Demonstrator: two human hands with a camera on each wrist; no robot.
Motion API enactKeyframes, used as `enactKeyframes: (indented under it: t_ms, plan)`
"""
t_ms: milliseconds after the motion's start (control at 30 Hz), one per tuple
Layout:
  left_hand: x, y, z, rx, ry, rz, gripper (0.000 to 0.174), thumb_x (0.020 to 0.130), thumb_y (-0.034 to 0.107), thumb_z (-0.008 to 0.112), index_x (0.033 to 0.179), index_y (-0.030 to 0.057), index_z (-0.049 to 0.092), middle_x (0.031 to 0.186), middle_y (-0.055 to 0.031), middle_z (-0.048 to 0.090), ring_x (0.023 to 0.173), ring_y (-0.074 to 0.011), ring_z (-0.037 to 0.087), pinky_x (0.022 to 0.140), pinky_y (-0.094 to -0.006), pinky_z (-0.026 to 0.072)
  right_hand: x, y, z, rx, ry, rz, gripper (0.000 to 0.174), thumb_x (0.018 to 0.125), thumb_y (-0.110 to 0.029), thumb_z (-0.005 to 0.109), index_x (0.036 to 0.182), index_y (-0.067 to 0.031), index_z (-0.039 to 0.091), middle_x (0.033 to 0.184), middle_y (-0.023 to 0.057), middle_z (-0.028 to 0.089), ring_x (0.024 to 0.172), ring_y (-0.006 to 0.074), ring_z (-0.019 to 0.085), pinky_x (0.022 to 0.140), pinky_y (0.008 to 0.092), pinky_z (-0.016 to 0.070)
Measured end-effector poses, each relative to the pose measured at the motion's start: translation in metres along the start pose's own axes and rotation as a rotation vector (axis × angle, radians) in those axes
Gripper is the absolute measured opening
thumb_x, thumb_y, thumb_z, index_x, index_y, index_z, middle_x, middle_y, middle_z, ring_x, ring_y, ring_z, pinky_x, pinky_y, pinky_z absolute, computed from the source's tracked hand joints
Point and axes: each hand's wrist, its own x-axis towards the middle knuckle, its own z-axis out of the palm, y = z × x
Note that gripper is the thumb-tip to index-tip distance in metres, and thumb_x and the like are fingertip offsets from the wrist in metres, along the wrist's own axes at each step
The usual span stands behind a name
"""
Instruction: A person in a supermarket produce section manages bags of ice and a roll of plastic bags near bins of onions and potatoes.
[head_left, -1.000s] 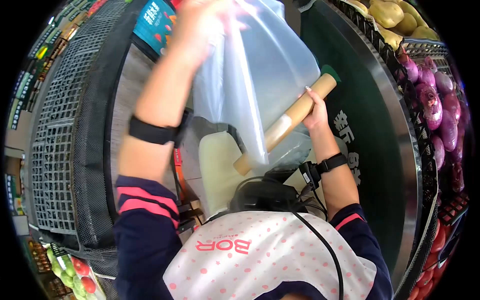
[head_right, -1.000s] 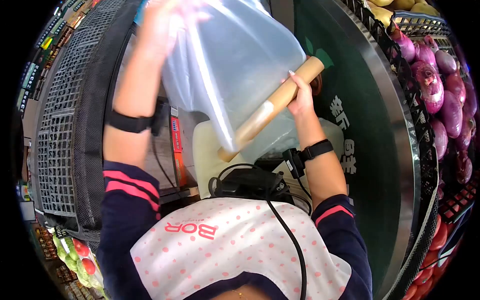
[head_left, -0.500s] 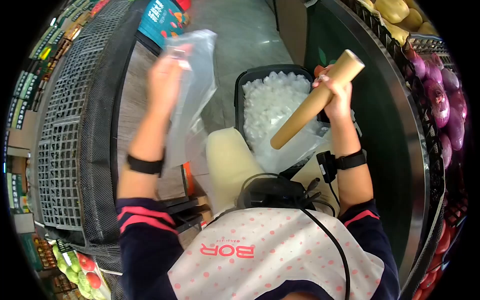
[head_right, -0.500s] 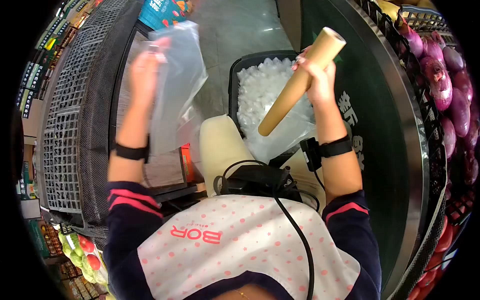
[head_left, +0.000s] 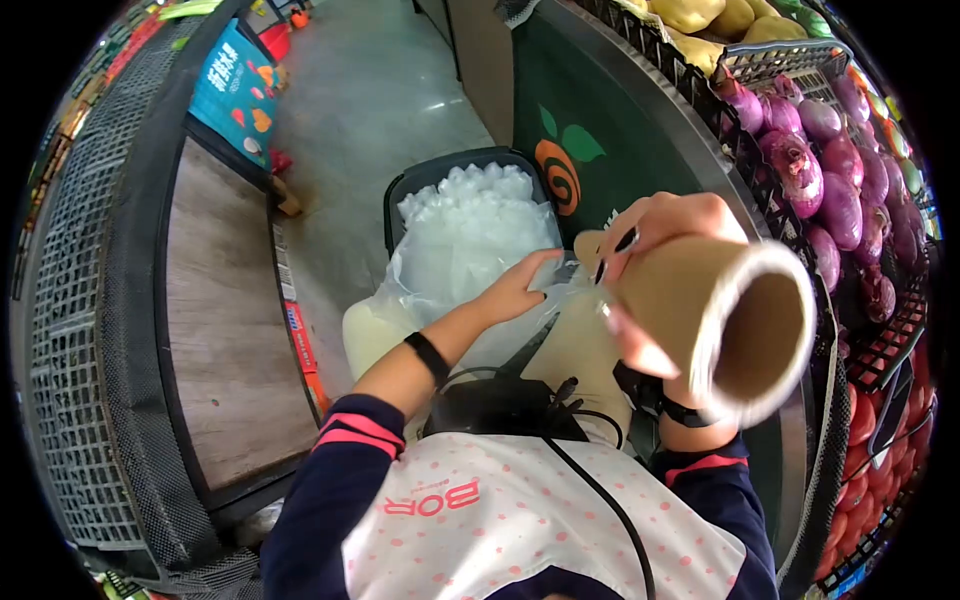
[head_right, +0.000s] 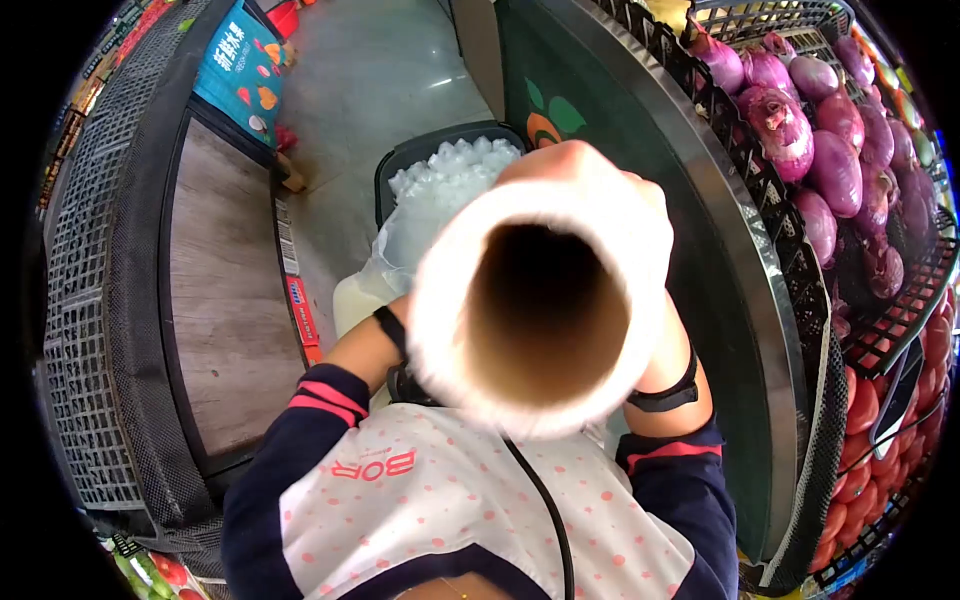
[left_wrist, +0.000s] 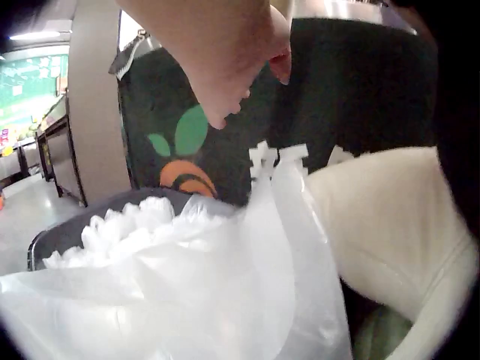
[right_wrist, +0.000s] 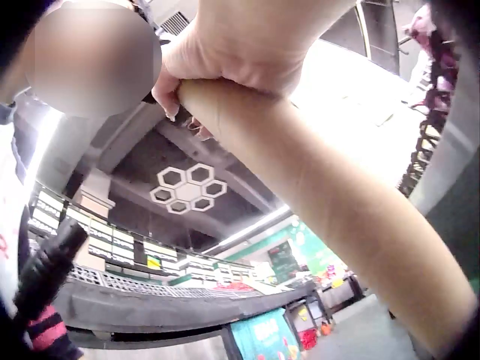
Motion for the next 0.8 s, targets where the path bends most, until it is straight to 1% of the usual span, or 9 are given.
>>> enactKeyframes:
  t_ms: [100, 267, 333, 433, 500, 600, 667, 733, 800]
  plan:
    - [-0.019, 0.071, -0.009, -0.026, 0.146, 0.123, 0.070, 0.066, 0.004, 0.057, 0.129, 0.0048, 0.027, 0.135, -0.0179, 0.027, 0.127, -0.0312, 0.023, 0.104, -0.0363, 0.0189, 0.016, -0.011, 0.008, 0.033, -0.201, -0.107, 0.037, 0.052, -0.006, 0.071, 0.078, -0.0020, 0.046, 0.063, 0.0079, 0.049, 0.058, 0.0198, 0.053, 0.051, 0.0284, 0.0417]
    - [-0.029, 0.097, -0.023, 0.073, 0.555, 0.333, 0.068, 0.064, 0.003, 0.065, 0.123, 0.0058, 0.030, 0.135, -0.0176, 0.025, 0.127, -0.0296, 0.024, 0.102, -0.0362, 0.0222, 0.036, -0.003, 0.048, 0.212, 0.084, -0.720, 0.025, 0.063, -0.017, 0.063, 0.075, 0.0046, 0.060, 0.071, 0.0148, 0.058, 0.061, 0.0248, 0.060, 0.051, 0.0320, 0.0473]
    - [-0.033, 0.105, -0.028, 0.056, 0.670, 0.359, 0.066, 0.063, 0.003, 0.068, 0.119, 0.0072, 0.034, 0.132, -0.0164, 0.029, 0.124, -0.0284, 0.029, 0.100, -0.0351, 0.0263, 0.050, -0.045, 0.035, 0.391, -0.229, -0.284, 0.028, 0.055, -0.005, 0.071, 0.073, -0.0007, 0.050, 0.068, 0.0119, 0.055, 0.059, 0.0240, 0.056, 0.052, 0.0333, 0.0461]
    - [-0.044, 0.108, -0.037, -0.197, 0.542, 0.100, 0.048, 0.061, 0.008, 0.072, 0.102, 0.0064, 0.047, 0.107, -0.0106, 0.050, 0.097, -0.0222, 0.051, 0.081, -0.0315, 0.0414, 0.037, -0.028, 0.048, 0.506, -0.249, -0.279, 0.049, 0.051, -0.005, 0.078, 0.085, -0.0028, 0.043, 0.067, 0.0118, 0.053, 0.058, 0.0241, 0.054, 0.056, 0.0351, 0.0466]
    - [-0.060, 0.098, -0.054, 0.270, 0.719, 0.375, 0.039, 0.057, 0.013, 0.074, 0.090, 0.0050, 0.054, 0.083, -0.0087, 0.057, 0.074, -0.0222, 0.057, 0.066, -0.0308, 0.0454, 0.045, -0.034, 0.075, 0.710, 0.009, -0.216, 0.052, 0.062, -0.018, 0.074, 0.099, -0.0001, 0.042, 0.081, 0.0152, 0.053, 0.065, 0.0257, 0.055, 0.063, 0.0391, 0.0463]
    - [-0.123, 0.102, -0.073, 0.362, 0.926, 0.145, 0.042, 0.057, 0.017, 0.071, 0.093, 0.0061, 0.054, 0.087, -0.0124, 0.059, 0.079, -0.0308, 0.058, 0.068, -0.0342, 0.0469, 0.050, 0.014, 0.096, 0.481, 0.033, -0.145, 0.063, 0.075, -0.033, 0.062, 0.123, -0.0018, 0.034, 0.106, 0.0184, 0.049, 0.091, 0.0282, 0.052, 0.083, 0.0411, 0.0405]
    - [-0.180, 0.115, -0.087, 0.486, 1.098, -0.006, 0.045, 0.059, 0.016, 0.070, 0.099, 0.0064, 0.051, 0.089, -0.0129, 0.059, 0.081, -0.0307, 0.058, 0.071, -0.0339, 0.0464, 0.044, 0.050, 0.120, 0.578, 0.038, 0.085, 0.064, 0.080, -0.037, 0.055, 0.129, -0.0043, 0.029, 0.117, 0.0169, 0.044, 0.109, 0.0266, 0.044, 0.094, 0.0394, 0.0311]
    - [-0.235, 0.137, -0.091, 0.308, 1.220, -0.137, 0.055, 0.063, 0.010, 0.069, 0.111, 0.0051, 0.044, 0.096, -0.0095, 0.056, 0.090, -0.0201, 0.055, 0.078, -0.0312, 0.0427, 0.027, 0.106, 0.129, 0.597, -0.129, 0.428, 0.042, 0.089, -0.021, 0.044, 0.122, 0.0031, 0.037, 0.120, 0.0135, 0.044, 0.111, 0.0218, 0.044, 0.098, 0.0338, 0.0312]
    - [-0.286, 0.155, -0.089, 0.516, 1.486, -0.156, 0.062, 0.066, 0.006, 0.066, 0.119, 0.0069, 0.033, 0.104, -0.0062, 0.049, 0.098, -0.0145, 0.048, 0.083, -0.0296, 0.0393, -0.013, 0.195, 0.124, 0.519, -0.217, 0.712, 0.032, 0.089, -0.020, 0.046, 0.112, 0.0018, 0.049, 0.112, 0.0113, 0.050, 0.105, 0.0199, 0.048, 0.091, 0.0317, 0.0386]
